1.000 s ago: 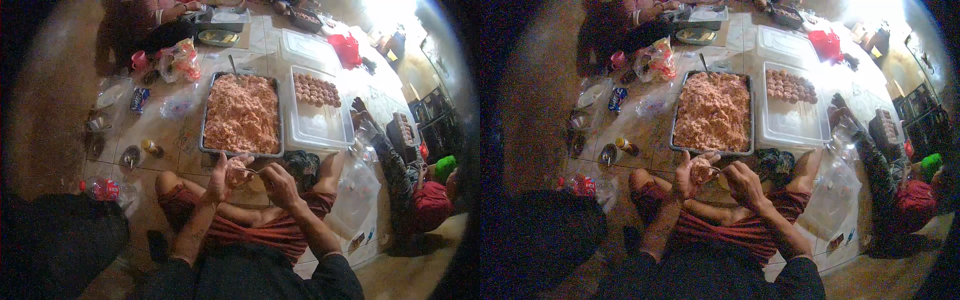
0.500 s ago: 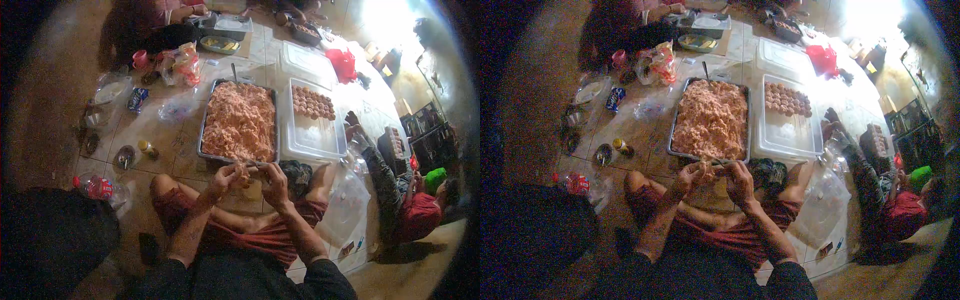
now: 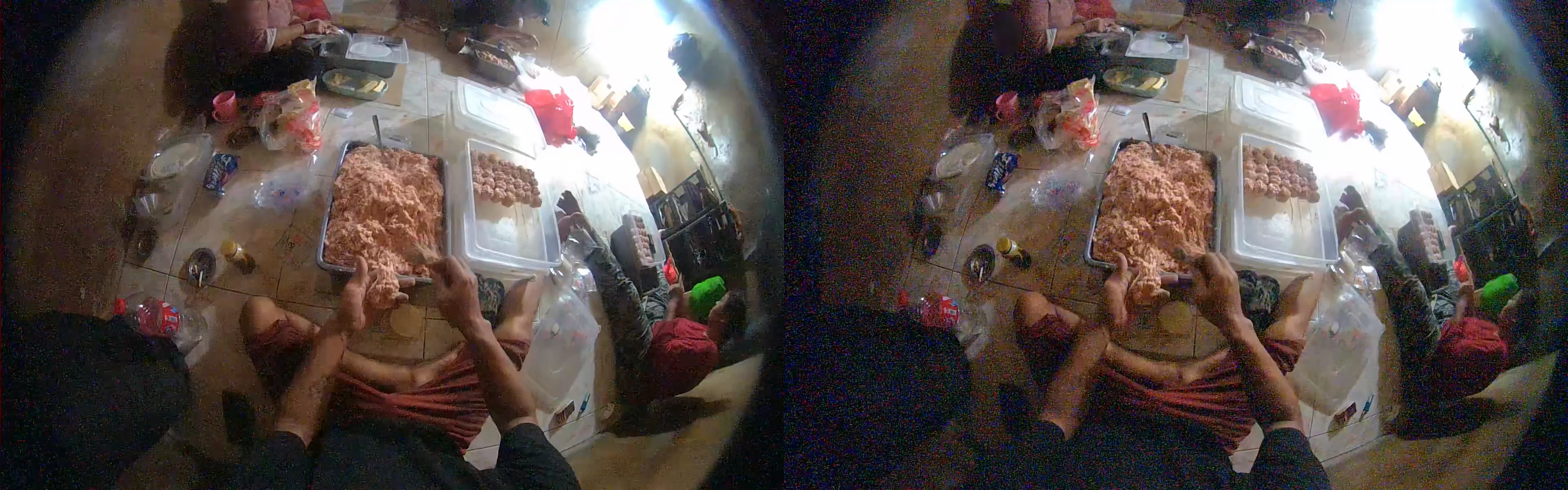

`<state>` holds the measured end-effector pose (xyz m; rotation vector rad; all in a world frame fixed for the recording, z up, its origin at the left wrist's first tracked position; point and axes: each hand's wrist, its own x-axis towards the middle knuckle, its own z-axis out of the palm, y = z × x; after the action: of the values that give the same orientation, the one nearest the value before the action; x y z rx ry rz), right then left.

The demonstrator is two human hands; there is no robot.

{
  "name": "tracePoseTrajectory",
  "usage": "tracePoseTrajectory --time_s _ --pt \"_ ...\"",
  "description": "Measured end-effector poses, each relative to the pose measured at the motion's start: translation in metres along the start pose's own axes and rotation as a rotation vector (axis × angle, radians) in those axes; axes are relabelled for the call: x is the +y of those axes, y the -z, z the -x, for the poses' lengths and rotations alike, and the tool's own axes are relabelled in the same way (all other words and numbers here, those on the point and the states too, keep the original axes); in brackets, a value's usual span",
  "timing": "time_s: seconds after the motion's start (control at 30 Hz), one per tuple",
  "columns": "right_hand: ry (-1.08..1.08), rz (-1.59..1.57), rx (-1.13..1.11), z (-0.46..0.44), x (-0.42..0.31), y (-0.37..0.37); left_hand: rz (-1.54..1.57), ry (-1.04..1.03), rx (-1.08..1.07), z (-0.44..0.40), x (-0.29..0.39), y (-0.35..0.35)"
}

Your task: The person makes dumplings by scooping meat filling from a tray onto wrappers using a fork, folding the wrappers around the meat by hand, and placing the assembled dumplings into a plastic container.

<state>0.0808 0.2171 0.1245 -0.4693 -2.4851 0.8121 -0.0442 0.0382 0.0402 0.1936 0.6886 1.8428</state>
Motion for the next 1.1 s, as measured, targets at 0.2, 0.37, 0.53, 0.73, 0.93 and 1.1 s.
tracePoseTrajectory --time_s 0.2,0.37,0.53,0.73,0.93,1.1 --pt "0.174 -0.111 -0.22 0.019 0.024 -0.008 0.291 -0.082 -0.241 -0.03 -0.019 0.025" --pt "0.236 -0.078 -0.098 0.034 0.062 -0.044 -0.096 -0.112 0.232 0.009 0.017 -0.061" --pt "0.082 -0.101 -0.012 0.029 0.03 -0.04 0.162 -0.017 -0.073 -0.005 0.007 -0.018" --pt "0.003 0.001 0.086 -0.005 0.039 -0.039 -0.423 -0.1 0.226 -0.032 0.011 0.037" --pt "-0.121 0.272 0.01 -0.022 0.054 -0.028 -0.164 -0.014 0.021 -0.017 0.02 0.004" --pt "-0.12 0.042 0.093 0.001 0.026 -0.004 0.222 0.054 -0.224 -0.002 0.019 0.007"
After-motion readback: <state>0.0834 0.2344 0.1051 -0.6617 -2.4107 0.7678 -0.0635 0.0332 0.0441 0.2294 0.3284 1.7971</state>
